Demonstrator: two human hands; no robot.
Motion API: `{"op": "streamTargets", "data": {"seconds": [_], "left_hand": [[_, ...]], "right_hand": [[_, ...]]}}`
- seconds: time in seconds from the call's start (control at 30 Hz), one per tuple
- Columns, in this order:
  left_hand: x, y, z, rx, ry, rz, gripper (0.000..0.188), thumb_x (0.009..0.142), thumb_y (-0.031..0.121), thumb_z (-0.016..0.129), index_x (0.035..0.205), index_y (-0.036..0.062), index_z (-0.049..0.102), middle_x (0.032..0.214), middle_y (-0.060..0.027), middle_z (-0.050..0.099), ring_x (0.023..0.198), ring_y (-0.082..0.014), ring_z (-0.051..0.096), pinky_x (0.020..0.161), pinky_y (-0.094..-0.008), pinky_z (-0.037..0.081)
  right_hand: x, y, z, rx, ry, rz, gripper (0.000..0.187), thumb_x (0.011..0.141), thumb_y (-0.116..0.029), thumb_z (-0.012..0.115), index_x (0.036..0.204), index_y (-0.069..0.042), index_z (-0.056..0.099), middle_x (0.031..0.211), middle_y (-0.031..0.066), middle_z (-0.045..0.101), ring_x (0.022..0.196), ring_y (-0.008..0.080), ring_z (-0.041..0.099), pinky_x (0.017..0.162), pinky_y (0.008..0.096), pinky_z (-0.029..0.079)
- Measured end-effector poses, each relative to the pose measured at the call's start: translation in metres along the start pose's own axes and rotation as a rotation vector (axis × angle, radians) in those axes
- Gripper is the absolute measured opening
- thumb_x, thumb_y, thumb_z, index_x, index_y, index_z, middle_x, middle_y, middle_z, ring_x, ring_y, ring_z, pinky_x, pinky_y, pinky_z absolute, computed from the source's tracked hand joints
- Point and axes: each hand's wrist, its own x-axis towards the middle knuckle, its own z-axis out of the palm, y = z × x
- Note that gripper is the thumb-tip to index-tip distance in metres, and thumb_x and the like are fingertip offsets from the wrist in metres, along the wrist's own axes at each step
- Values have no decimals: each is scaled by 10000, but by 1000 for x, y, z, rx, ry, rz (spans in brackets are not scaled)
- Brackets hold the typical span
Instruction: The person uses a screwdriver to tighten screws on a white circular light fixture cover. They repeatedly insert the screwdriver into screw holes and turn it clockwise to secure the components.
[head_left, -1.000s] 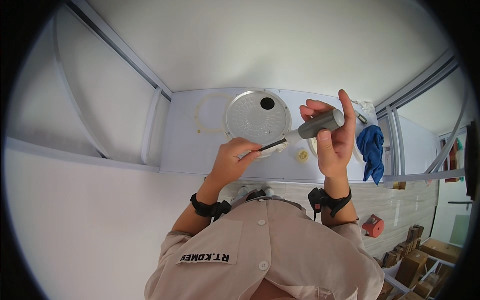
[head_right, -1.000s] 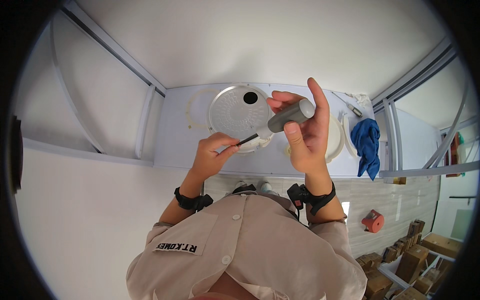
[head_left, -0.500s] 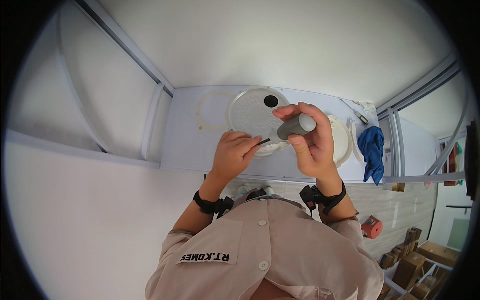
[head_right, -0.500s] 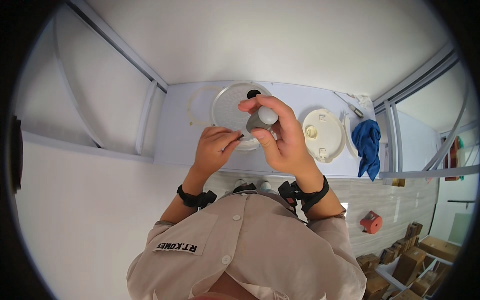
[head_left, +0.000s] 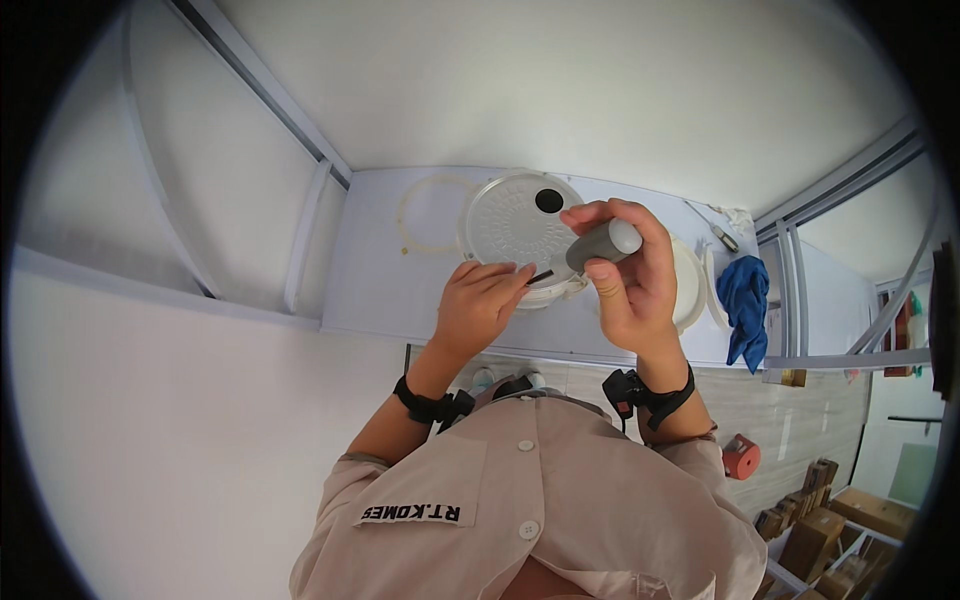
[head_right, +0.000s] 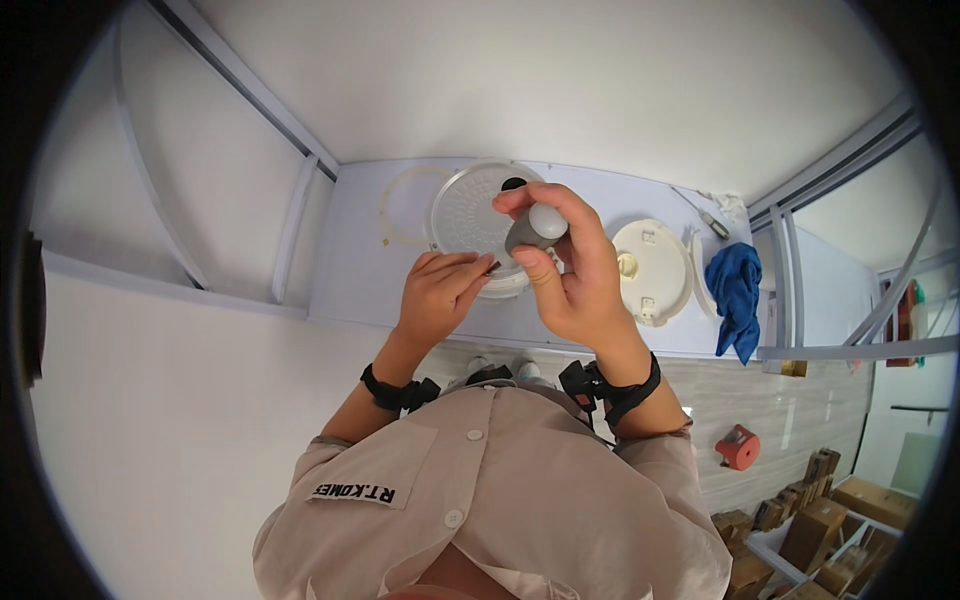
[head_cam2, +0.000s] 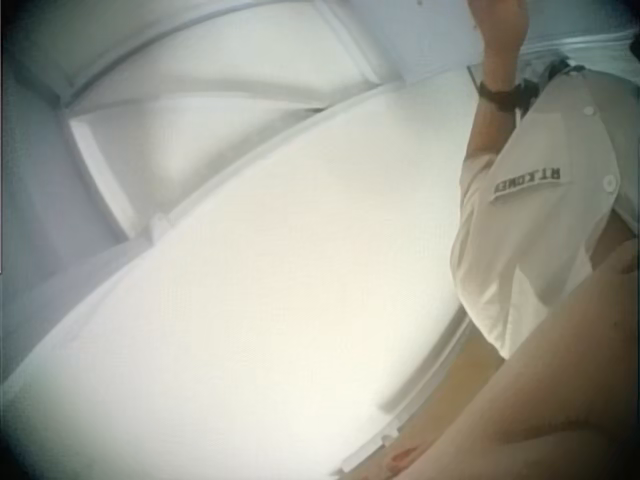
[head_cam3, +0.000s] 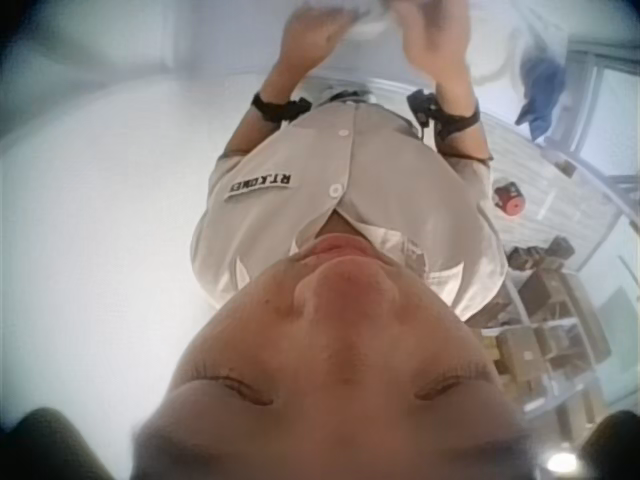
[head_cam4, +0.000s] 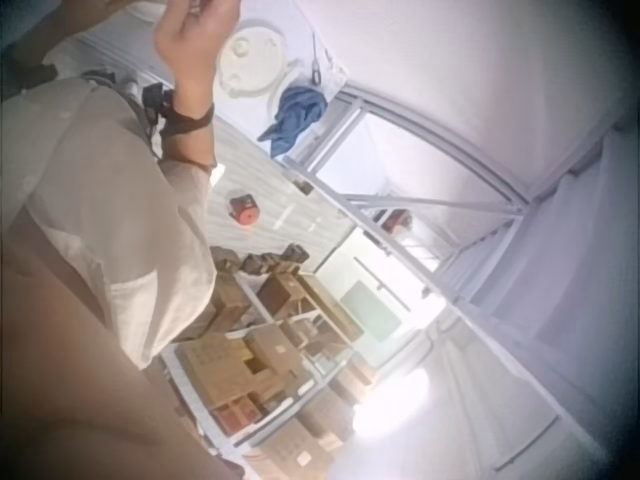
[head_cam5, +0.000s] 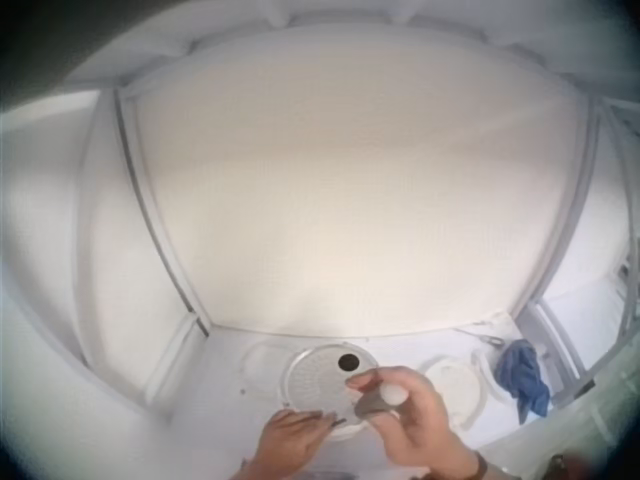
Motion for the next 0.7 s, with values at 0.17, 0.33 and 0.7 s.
{"op": "streamTargets", "data": {"seconds": [0.17,0.33,0.7], "left_hand": [[0,-2,1,-30,-17,-12,293,919,160,846,1208,117,824,939,5,819,1010,-177,771,848,-370,495],[1,-2,0,-70,-35,-52,298,908,166,858,1200,117,823,981,12,836,1030,-174,780,865,-368,493],[2,-5,-3,-117,-33,-55,306,854,134,905,1140,75,815,966,1,846,1002,-182,793,826,-358,497]], "right_hand": [[0,0,0,-18,-10,8,525,1083,-30,659,1568,-32,457,1419,193,657,1282,268,657,1026,388,572],[-1,1,1,-35,-19,40,554,1095,-109,671,1580,-1,425,1389,232,653,1308,350,667,1144,482,525],[2,2,2,-26,-30,47,577,1072,-77,695,1583,-5,436,1367,234,668,1300,343,674,1123,478,540]]}}
